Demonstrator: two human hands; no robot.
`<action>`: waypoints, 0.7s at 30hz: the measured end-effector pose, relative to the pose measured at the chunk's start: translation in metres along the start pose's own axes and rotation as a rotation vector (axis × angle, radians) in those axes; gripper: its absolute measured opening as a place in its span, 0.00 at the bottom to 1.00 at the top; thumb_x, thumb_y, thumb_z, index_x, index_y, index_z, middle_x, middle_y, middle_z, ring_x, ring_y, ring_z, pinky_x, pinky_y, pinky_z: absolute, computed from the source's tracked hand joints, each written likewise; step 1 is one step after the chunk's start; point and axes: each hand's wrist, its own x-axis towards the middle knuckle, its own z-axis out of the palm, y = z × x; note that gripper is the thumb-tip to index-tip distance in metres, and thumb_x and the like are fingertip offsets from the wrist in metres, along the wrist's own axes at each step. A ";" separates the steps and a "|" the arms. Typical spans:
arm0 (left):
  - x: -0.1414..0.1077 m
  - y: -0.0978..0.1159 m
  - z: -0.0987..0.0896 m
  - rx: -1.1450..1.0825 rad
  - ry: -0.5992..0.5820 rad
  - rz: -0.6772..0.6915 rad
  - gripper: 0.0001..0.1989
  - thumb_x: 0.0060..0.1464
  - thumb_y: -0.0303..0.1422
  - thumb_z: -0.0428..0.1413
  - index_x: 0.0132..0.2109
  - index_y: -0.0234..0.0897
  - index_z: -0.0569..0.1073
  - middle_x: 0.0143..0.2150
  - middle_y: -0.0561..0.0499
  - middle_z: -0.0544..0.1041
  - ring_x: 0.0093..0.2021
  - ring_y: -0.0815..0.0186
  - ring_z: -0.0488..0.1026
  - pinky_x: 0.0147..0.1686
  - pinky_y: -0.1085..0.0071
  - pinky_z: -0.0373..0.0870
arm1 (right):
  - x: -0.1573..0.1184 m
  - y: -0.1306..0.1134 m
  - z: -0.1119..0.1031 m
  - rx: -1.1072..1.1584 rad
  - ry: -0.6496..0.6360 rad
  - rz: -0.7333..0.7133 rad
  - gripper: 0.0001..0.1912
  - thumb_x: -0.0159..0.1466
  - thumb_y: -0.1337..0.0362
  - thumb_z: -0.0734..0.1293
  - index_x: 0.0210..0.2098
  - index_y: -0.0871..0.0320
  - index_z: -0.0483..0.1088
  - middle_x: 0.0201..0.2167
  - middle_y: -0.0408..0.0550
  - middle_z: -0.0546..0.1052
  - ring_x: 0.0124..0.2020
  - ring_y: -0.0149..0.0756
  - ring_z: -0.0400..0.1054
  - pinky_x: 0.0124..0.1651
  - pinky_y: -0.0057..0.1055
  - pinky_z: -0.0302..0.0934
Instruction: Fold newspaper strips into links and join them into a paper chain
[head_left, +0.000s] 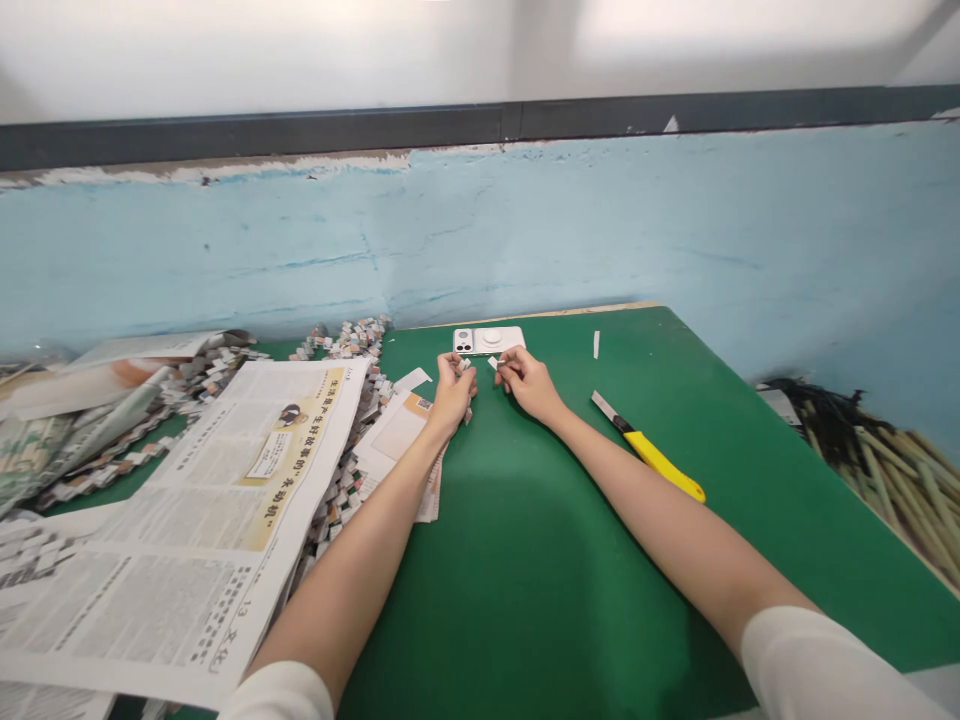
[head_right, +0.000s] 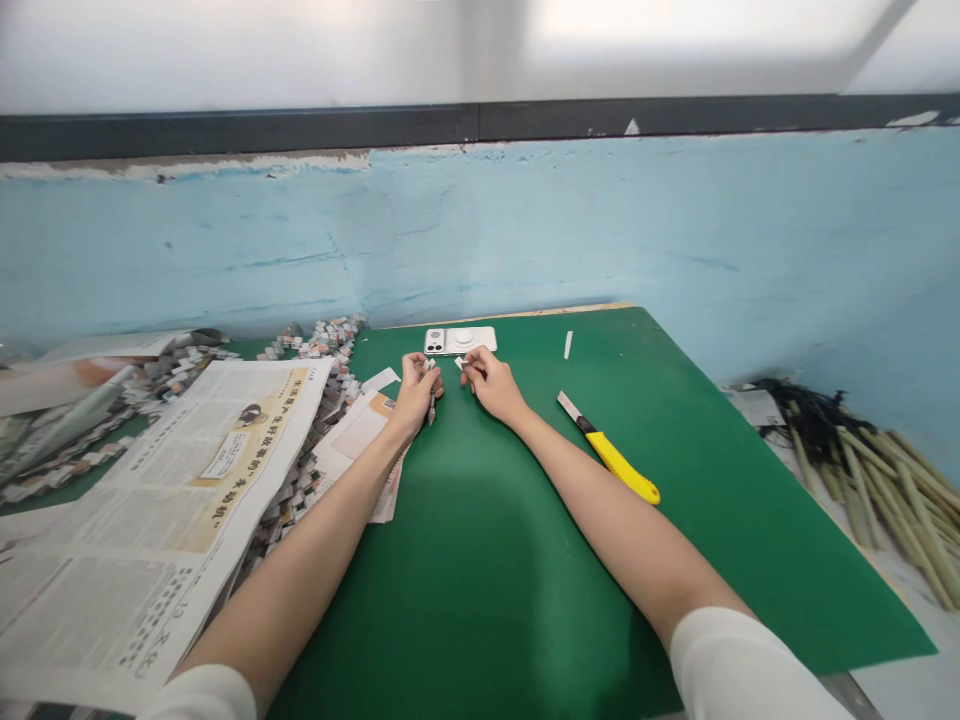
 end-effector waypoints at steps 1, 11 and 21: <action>0.000 0.000 0.000 -0.007 -0.001 0.000 0.16 0.59 0.27 0.57 0.44 0.44 0.55 0.32 0.60 0.58 0.23 0.76 0.58 0.23 0.80 0.57 | 0.000 0.000 0.000 0.000 0.000 0.000 0.08 0.68 0.56 0.63 0.40 0.53 0.63 0.27 0.41 0.76 0.23 0.32 0.63 0.32 0.30 0.60; 0.001 -0.001 0.001 -0.031 0.025 -0.031 0.17 0.59 0.28 0.58 0.43 0.44 0.55 0.31 0.61 0.58 0.23 0.76 0.58 0.23 0.79 0.57 | 0.001 0.004 0.000 -0.004 0.000 -0.002 0.07 0.68 0.57 0.63 0.41 0.53 0.63 0.27 0.40 0.76 0.22 0.32 0.63 0.31 0.30 0.60; 0.003 -0.002 0.000 -0.068 0.039 -0.067 0.18 0.57 0.29 0.60 0.42 0.43 0.56 0.30 0.61 0.59 0.23 0.75 0.59 0.23 0.78 0.58 | 0.000 0.003 0.000 -0.009 0.001 -0.007 0.07 0.68 0.57 0.63 0.41 0.53 0.63 0.27 0.41 0.76 0.22 0.32 0.64 0.32 0.31 0.60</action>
